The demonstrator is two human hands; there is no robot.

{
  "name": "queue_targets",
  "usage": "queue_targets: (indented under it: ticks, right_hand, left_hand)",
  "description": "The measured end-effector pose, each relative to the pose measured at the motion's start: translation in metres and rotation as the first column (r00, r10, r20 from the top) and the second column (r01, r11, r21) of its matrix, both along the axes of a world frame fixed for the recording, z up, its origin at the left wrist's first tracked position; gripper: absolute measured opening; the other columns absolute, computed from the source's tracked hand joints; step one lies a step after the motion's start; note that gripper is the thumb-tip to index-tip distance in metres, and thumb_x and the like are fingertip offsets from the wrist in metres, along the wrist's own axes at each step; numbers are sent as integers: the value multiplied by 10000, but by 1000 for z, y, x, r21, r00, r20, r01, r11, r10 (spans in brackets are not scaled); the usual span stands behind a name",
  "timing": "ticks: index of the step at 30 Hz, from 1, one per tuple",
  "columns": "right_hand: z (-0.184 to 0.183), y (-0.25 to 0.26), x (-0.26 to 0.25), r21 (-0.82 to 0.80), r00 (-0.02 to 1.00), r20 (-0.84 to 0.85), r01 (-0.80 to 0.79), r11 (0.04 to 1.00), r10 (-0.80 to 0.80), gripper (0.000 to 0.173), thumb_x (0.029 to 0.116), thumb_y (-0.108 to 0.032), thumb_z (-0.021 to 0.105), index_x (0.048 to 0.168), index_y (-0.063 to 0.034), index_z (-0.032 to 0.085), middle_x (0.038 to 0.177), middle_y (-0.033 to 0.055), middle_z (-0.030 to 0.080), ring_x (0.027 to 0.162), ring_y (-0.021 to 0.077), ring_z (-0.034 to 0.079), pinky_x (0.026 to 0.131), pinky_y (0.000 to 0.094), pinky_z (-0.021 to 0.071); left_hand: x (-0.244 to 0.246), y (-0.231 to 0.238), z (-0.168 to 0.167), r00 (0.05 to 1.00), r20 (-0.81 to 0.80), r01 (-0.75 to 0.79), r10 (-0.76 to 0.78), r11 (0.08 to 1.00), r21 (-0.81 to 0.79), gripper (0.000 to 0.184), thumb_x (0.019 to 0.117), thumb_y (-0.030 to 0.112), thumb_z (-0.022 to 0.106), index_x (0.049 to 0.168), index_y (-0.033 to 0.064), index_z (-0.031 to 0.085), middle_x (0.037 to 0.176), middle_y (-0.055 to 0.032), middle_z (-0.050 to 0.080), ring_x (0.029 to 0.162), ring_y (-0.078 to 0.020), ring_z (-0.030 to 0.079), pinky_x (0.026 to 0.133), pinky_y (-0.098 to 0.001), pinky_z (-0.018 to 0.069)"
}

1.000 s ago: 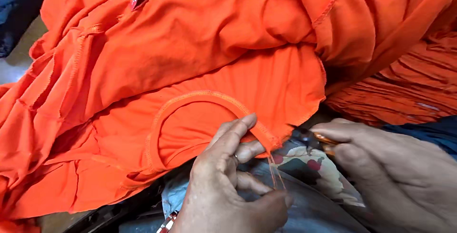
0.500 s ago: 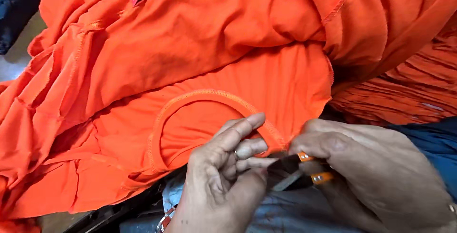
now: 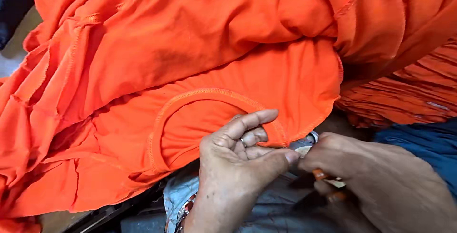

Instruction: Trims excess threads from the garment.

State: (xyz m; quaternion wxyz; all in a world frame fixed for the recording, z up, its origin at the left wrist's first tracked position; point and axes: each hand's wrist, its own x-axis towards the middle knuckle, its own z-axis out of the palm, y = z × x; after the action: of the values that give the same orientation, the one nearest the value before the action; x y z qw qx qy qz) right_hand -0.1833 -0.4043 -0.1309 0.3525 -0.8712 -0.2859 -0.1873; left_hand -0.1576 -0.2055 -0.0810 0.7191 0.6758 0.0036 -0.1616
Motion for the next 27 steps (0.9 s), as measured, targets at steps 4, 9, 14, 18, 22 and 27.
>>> queue_targets:
  ticks: [4,9,14,18,22,27]
  right_hand:
    - [-3,-28,-16,-117,987,-80,128,985,-138,490,1104,-431,306,1311,-92,592,959,102,636,829,198,610,694,369,492]
    - [-15,-37,-24,-175,977,56,213,961,-206,409,1086,-347,427,1313,-57,604,890,116,563,773,244,555,655,377,444]
    - [-12,-20,-18,-140,969,126,230,963,-213,394,1080,-324,441,1318,-55,603,885,106,558,756,239,543,643,372,435]
    - [-6,-14,-14,-154,968,120,237,959,-220,371,1077,-290,445,1303,-49,612,842,104,539,705,244,520,596,381,406]
    - [-1,-13,-14,-140,968,105,242,960,-228,353,1068,-260,476,1275,-22,635,813,112,548,689,248,512,588,378,400]
    - [1,-14,-12,-168,974,83,223,960,-211,318,1077,-262,437,1165,-24,629,773,105,527,651,243,509,553,387,389]
  left_hand:
    - [1,7,-4,999,-45,-2,-7,982,-186,637,736,-172,774,1339,-30,629,1033,-167,706,745,-195,733,678,-332,661]
    - [0,8,0,996,-93,-5,-15,977,-212,663,728,-176,767,1358,-32,618,976,-175,699,725,-203,730,672,-342,661]
    - [-3,5,3,995,-102,-32,12,980,-199,690,711,-182,779,1364,-33,614,965,-163,694,711,-198,727,658,-338,661]
    - [-3,5,4,993,-118,-39,17,980,-194,703,708,-170,787,1373,-24,610,941,-158,680,703,-191,713,641,-331,655]
    - [-3,6,5,988,-156,-34,2,979,-203,712,711,-177,777,1382,-13,607,1009,-201,717,764,-222,736,669,-340,652]
    - [-2,9,5,976,-216,-27,-31,965,-261,737,713,-195,758,1403,5,594,1046,-227,724,807,-243,748,700,-349,648]
